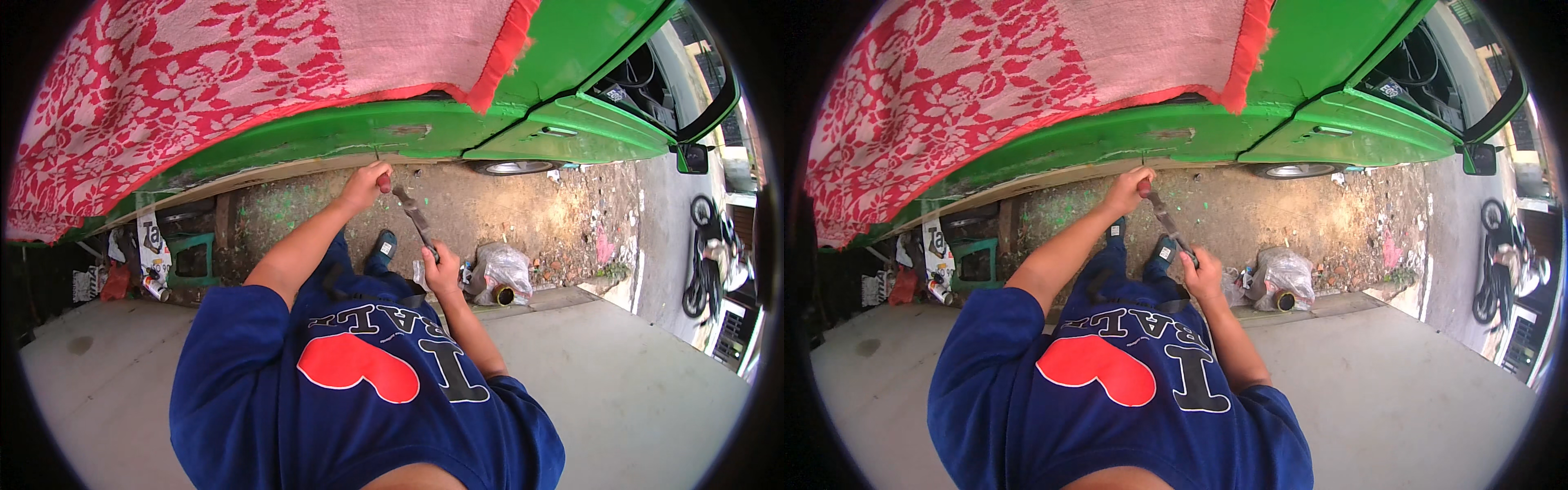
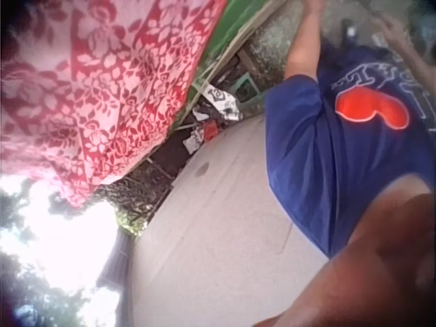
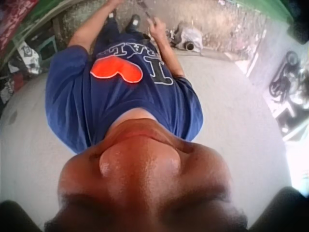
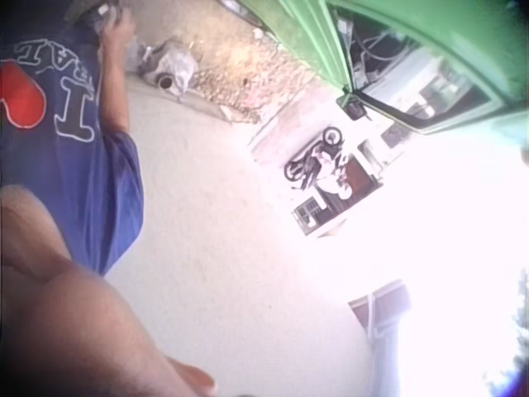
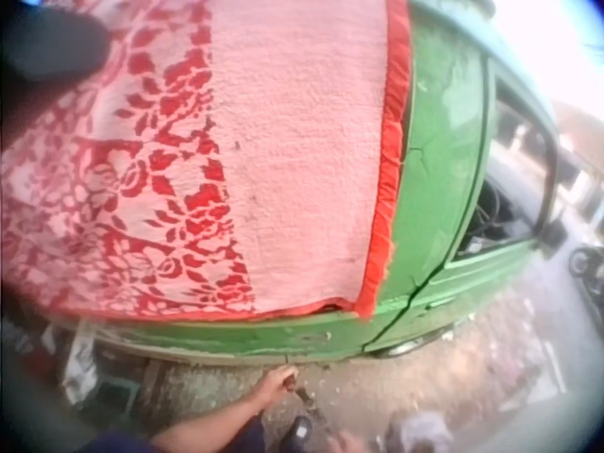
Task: The person uses a hammer to repeatedly strike a small area on the side of a green vehicle. The person holds a nail or pin against the panel and taps it with the hammer, then continues hammering the same spot for an extended period.
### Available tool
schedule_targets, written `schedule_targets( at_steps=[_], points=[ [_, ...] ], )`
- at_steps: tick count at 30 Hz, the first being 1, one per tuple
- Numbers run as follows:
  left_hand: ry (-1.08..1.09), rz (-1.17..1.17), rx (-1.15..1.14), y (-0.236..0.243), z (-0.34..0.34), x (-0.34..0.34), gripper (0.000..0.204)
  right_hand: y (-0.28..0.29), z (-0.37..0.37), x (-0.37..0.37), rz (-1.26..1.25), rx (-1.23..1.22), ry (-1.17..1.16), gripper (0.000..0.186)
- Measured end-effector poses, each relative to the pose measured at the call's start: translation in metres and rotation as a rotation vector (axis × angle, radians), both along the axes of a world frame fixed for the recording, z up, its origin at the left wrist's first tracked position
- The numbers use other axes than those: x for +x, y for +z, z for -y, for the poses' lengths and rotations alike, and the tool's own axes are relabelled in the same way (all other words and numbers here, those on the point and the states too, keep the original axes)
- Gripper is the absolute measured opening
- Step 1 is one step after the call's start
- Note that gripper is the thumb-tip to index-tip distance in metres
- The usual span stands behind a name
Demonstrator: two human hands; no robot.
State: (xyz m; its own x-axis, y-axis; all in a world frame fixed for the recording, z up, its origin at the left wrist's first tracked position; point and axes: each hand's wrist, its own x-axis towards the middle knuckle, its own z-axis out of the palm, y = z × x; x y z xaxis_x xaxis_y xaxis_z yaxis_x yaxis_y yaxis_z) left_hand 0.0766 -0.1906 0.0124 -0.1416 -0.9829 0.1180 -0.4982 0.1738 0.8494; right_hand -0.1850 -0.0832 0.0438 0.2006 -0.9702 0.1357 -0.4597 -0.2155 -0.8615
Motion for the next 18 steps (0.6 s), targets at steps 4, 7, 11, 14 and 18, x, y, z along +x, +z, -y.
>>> schedule_targets(
  at_steps=[4, 7, 11, 14, 18],
  points=[
    [0.011, 0.025, -0.043, -0.002, -0.001, 0.000, 0.023, 0.009, -0.004, -0.007, 0.054, 0.019, -0.017, 0.021],
    [0.023, -0.005, -0.044, -0.001, -0.001, -0.003, 0.023, 0.008, -0.004, -0.008, 0.061, -0.046, -0.003, 0.021],
    [0.031, 0.000, -0.045, -0.001, 0.000, -0.004, 0.023, 0.000, -0.003, 0.000, -0.027, 0.013, 0.023, 0.022],
    [0.034, 0.009, 0.003, -0.003, 0.002, -0.005, 0.023, -0.005, 0.007, 0.007, -0.190, 0.145, 0.003, 0.022],
    [0.041, 0.019, 0.043, 0.000, 0.002, -0.003, 0.024, 0.008, 0.004, 0.003, 0.016, 0.140, -0.034, 0.023]
  ],
)
